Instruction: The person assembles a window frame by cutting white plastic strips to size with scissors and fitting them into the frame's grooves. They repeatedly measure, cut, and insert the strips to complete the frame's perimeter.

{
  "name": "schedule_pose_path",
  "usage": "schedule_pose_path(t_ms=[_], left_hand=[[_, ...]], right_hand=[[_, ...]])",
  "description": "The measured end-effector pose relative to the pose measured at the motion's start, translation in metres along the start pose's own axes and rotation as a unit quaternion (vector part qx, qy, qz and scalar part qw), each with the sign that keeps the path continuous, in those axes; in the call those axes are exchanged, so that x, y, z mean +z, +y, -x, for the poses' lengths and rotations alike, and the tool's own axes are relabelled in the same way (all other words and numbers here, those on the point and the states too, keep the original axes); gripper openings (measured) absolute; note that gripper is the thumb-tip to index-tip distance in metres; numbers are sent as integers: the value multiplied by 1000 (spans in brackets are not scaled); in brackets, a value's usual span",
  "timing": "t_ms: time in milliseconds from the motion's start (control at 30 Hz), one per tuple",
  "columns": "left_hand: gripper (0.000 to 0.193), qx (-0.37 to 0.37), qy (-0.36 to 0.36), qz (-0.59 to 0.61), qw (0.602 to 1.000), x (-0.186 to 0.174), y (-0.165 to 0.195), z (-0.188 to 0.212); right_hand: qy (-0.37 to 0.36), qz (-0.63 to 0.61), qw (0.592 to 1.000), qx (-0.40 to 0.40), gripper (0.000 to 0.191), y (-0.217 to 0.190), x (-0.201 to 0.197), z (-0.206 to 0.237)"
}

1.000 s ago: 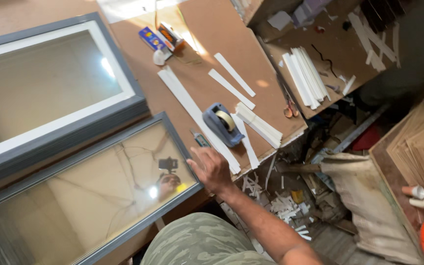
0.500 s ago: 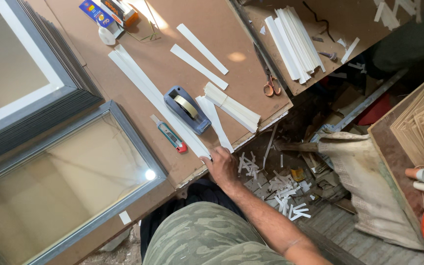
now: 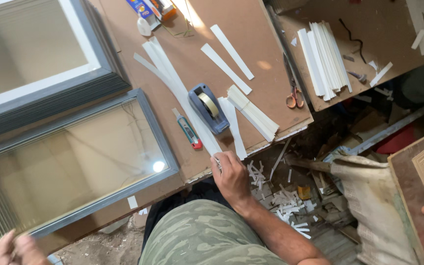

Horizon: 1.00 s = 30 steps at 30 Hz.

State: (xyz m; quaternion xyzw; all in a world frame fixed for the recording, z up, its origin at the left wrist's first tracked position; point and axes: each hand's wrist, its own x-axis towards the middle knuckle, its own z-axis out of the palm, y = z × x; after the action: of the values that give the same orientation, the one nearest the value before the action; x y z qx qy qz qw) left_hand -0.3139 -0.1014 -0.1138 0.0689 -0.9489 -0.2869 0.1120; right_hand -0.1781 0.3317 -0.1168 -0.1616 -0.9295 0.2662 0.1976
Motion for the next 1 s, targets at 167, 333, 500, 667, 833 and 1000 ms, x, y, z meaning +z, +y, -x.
schedule_pose_path(t_ms=[167, 333, 500, 667, 833, 1000], left_hand=[[50, 344, -156, 143, 915, 18, 107, 40], [28, 403, -206, 90, 887, 2, 84, -3], [35, 277, -168, -94, 942, -35, -57, -53], [31, 174, -157, -154, 960, -52, -144, -48], [21, 120, -104, -116, 980, -52, -164, -34], [20, 30, -70, -69, 995, -47, -165, -31]], right_hand=[[-55, -132, 956, -255, 19, -92, -14, -26], [-77, -231, 928, -281, 30, -133, 4, -31], [-111, -293, 934, 173, 20, -108, 82, -40], [-118, -124, 980, 100, 15, -97, 131, -13], [-95, -67, 984, 132, 29, -106, 145, 3], [-105, -72, 964, 232, 51, -104, 153, 12]])
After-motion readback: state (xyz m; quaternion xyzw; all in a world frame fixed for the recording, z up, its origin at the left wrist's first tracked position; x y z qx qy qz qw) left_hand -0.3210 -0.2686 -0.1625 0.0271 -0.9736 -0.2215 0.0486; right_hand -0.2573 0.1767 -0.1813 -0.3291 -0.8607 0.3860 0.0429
